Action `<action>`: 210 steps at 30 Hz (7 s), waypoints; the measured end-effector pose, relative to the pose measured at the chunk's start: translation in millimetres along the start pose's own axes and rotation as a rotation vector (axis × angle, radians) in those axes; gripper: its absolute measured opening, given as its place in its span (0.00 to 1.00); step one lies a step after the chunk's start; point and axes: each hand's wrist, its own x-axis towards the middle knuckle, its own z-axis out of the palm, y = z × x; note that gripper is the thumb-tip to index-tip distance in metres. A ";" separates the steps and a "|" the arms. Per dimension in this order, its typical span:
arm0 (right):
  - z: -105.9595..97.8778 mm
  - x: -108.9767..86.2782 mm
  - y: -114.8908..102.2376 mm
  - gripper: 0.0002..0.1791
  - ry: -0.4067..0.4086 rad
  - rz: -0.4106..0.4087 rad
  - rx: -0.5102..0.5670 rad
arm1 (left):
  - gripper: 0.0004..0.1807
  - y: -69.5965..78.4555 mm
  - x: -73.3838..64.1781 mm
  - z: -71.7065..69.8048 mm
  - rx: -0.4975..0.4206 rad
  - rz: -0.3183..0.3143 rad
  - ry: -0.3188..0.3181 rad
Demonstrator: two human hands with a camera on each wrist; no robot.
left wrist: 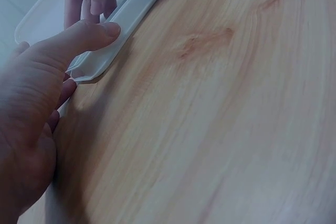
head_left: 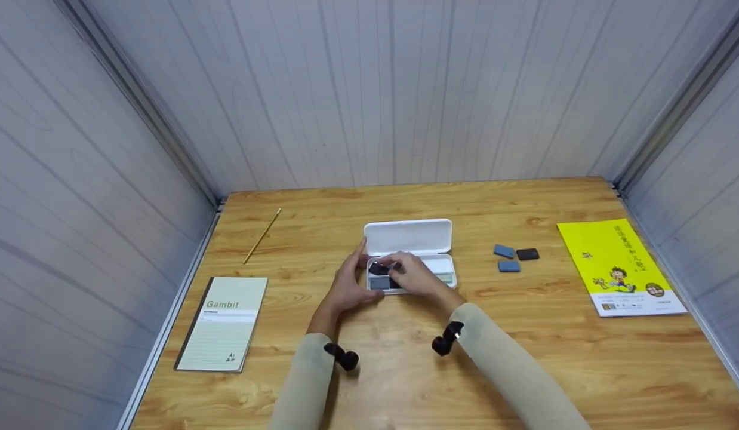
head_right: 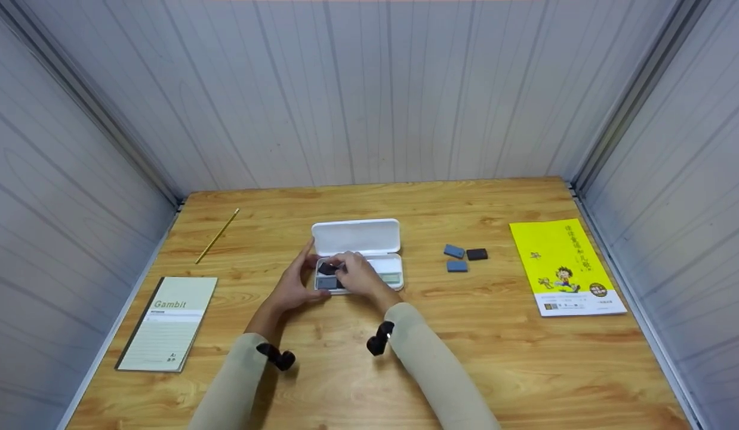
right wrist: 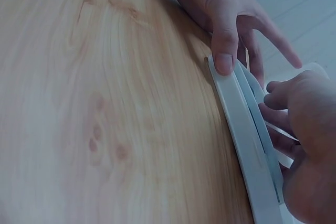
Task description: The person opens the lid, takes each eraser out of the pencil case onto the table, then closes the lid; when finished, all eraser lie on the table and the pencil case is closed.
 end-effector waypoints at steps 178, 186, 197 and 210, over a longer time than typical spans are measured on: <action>-191.8 -90.3 129.2 0.23 0.409 0.342 -0.042 | 0.76 -0.5 1.4 -2.2 0.054 -0.017 -0.025; -189.7 -93.0 132.9 0.24 0.399 0.363 -0.027 | 0.76 0.9 1.4 -2.1 0.065 -0.028 -0.021; -189.0 -95.2 135.6 0.27 0.410 0.353 -0.041 | 0.76 3.0 0.2 -2.3 0.059 -0.037 -0.022; -190.7 -97.2 123.9 0.24 0.394 0.330 -0.076 | 0.76 2.0 -0.5 -1.2 0.057 -0.040 -0.011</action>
